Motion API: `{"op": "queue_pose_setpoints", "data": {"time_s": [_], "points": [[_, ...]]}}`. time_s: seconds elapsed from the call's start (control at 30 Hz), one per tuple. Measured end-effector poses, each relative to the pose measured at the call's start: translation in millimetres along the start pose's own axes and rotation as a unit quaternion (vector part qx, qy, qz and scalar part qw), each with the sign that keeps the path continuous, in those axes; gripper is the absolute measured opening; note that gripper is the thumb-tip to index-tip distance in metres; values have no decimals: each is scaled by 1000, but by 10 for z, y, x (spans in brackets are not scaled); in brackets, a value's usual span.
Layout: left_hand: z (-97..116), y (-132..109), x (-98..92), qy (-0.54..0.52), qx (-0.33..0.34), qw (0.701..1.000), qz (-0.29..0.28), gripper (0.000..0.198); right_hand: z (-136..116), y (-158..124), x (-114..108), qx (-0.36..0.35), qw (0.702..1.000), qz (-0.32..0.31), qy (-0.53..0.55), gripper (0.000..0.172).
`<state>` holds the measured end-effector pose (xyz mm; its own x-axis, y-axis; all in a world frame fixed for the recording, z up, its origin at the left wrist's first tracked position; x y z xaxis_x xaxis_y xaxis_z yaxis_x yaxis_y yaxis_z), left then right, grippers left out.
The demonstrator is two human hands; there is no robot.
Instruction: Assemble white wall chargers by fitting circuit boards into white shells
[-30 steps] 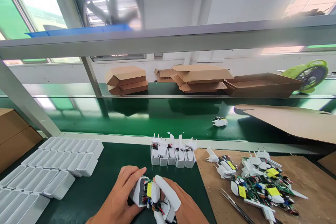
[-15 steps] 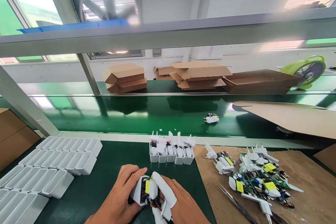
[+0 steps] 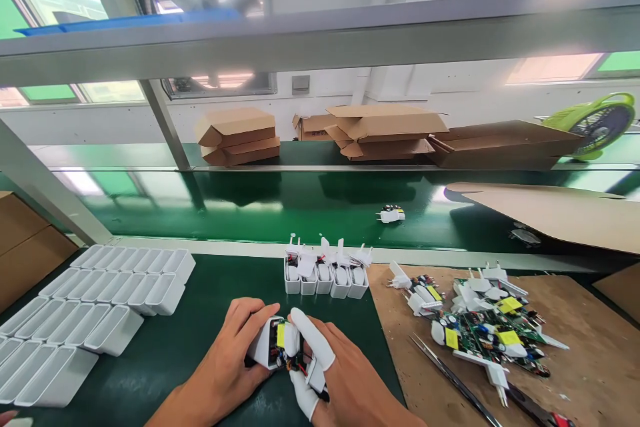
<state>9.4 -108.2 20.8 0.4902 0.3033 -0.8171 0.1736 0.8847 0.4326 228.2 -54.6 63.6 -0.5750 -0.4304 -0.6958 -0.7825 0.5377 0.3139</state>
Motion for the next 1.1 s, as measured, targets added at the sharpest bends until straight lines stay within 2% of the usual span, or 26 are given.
{"op": "queue_pose_setpoints", "data": {"time_s": [0.3, 0.53, 0.73, 0.83, 0.93, 1.03, 1.1], "points": [[15, 8, 13, -1, -2, 1000, -9, 78, -43, 13, -38, -38, 999, 10, -24, 83], [50, 17, 23, 3, 3, 1000, 11, 71, 64, -18, 7, -36, 999, -14, -33, 57], [100, 24, 55, -19, 10, 1000, 14, 70, 62, -39, 48, -57, 998, -5, -32, 50], [150, 52, 41, -81, -16, 996, -14, 70, 29, -44, 22, -58, 998, 16, 8, 53], [209, 98, -9, -159, -39, 984, -76, 64, 30, -41, -71, -24, 994, 66, 89, 61], [234, 116, -41, -216, -53, 968, -118, 52, 68, -32, -190, -26, 984, 107, 137, 45], [216, 100, -33, -258, -80, 955, -122, 50, 104, -25, -234, -14, 987, 87, 135, 46]]}}
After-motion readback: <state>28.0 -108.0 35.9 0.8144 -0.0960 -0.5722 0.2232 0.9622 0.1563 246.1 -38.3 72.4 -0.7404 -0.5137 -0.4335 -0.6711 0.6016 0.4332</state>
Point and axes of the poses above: each hand's wrist, its own y-axis towards the middle knuckle, its own x-axis out of the palm, z = x × y, the point moved 1 cm from there along y, towards the middle knuckle, and after that the axes turned 12 degrees about y, right-handed, at the moved point
